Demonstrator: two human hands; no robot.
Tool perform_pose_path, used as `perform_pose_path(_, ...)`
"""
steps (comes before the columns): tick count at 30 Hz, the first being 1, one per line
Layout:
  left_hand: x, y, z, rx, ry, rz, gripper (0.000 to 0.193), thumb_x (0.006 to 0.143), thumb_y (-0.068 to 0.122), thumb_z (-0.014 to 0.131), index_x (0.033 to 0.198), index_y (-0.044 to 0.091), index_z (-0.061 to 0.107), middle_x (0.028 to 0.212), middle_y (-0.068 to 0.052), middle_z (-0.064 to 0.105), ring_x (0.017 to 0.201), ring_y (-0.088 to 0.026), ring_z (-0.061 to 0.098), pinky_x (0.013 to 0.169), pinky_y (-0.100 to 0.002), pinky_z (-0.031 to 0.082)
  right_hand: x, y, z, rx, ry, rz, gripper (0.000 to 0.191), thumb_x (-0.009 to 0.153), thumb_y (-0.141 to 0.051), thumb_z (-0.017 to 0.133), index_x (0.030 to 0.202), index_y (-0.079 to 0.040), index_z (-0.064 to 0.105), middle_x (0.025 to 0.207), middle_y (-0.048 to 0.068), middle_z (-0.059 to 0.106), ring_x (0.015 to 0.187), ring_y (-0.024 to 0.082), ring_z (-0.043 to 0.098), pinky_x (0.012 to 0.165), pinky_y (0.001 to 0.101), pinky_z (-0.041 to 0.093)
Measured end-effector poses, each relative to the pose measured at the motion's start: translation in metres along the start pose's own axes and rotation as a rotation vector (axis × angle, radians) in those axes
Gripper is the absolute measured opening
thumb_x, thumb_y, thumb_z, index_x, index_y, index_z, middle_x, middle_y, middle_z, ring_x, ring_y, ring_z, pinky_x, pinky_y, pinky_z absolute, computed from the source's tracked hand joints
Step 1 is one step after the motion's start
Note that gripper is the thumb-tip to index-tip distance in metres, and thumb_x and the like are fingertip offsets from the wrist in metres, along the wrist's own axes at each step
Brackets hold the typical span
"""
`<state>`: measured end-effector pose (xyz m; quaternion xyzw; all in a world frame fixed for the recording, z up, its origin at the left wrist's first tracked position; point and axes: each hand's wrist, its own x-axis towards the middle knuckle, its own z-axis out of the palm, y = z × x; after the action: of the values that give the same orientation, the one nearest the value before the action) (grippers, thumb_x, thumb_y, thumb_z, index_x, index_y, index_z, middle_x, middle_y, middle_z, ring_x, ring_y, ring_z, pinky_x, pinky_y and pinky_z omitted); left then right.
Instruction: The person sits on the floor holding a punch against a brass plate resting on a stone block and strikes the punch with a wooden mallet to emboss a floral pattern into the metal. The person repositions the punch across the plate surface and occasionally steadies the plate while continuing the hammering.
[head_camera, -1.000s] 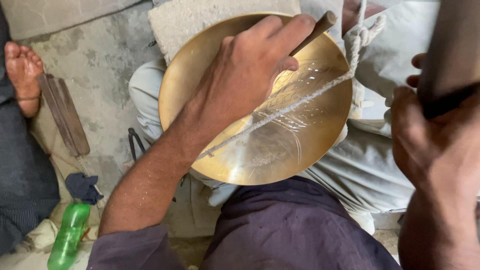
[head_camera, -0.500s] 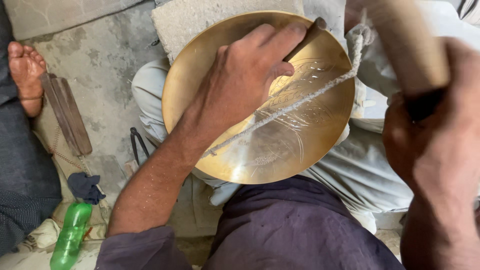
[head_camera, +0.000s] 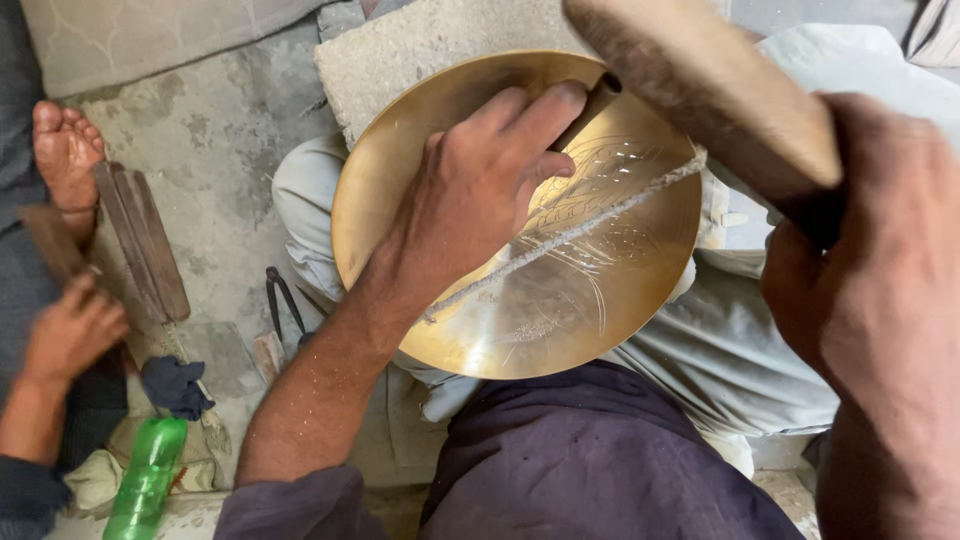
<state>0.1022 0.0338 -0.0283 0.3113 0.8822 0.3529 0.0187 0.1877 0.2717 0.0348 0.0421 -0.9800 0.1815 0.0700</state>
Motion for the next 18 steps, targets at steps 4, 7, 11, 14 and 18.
perform_pose_path(4,0.001,0.003,0.0,-0.015,0.013,-0.021,0.045,0.097,0.012,0.08,0.134,0.011,0.055,0.099,-0.009,0.065,0.087,-0.029,0.072,0.07,-0.041,0.06,0.002,-0.001,0.003,0.154,0.054,0.13,0.043,0.1,0.006,0.071,0.135,0.01,0.044,0.112,0.023,0.064,0.098,0.032,0.068,0.086,0.0386,0.056)
perform_pose_path(7,0.0,0.006,0.0,-0.021,0.045,-0.013,0.044,0.097,0.012,0.079,0.134,0.011,0.055,0.101,-0.009,0.065,0.09,-0.03,0.072,0.072,-0.041,0.06,0.001,0.003,0.002,-0.095,-0.051,0.04,0.049,0.09,0.006,0.073,0.133,0.005,0.051,0.104,0.023,0.066,0.088,0.036,0.068,0.078,0.0424,0.056)
perform_pose_path(11,-0.004,0.007,-0.001,-0.028,0.05,-0.063,0.045,0.095,0.014,0.081,0.133,0.012,0.057,0.102,-0.01,0.067,0.088,-0.03,0.072,0.069,-0.041,0.059,0.003,0.004,0.0,0.228,0.064,0.146,0.044,0.104,-0.003,0.067,0.141,0.005,0.044,0.112,0.024,0.064,0.094,0.038,0.065,0.082,0.0444,0.056)
perform_pose_path(14,-0.007,0.007,-0.001,-0.041,0.099,-0.043,0.046,0.095,0.013,0.08,0.134,0.011,0.056,0.107,-0.012,0.067,0.091,-0.032,0.072,0.071,-0.041,0.059,0.011,0.001,-0.005,-0.1,-0.03,0.032,0.051,0.089,-0.002,0.073,0.135,0.006,0.051,0.097,0.027,0.065,0.084,0.047,0.065,0.072,0.0536,0.053)
perform_pose_path(18,-0.013,0.008,0.003,-0.057,0.13,-0.091,0.044,0.096,0.015,0.08,0.134,0.011,0.057,0.108,-0.012,0.067,0.09,-0.03,0.073,0.071,-0.041,0.059,0.018,-0.01,-0.008,-0.002,0.026,0.009,0.05,0.092,0.002,0.071,0.136,0.008,0.048,0.102,0.027,0.065,0.086,0.044,0.065,0.075,0.0509,0.052)
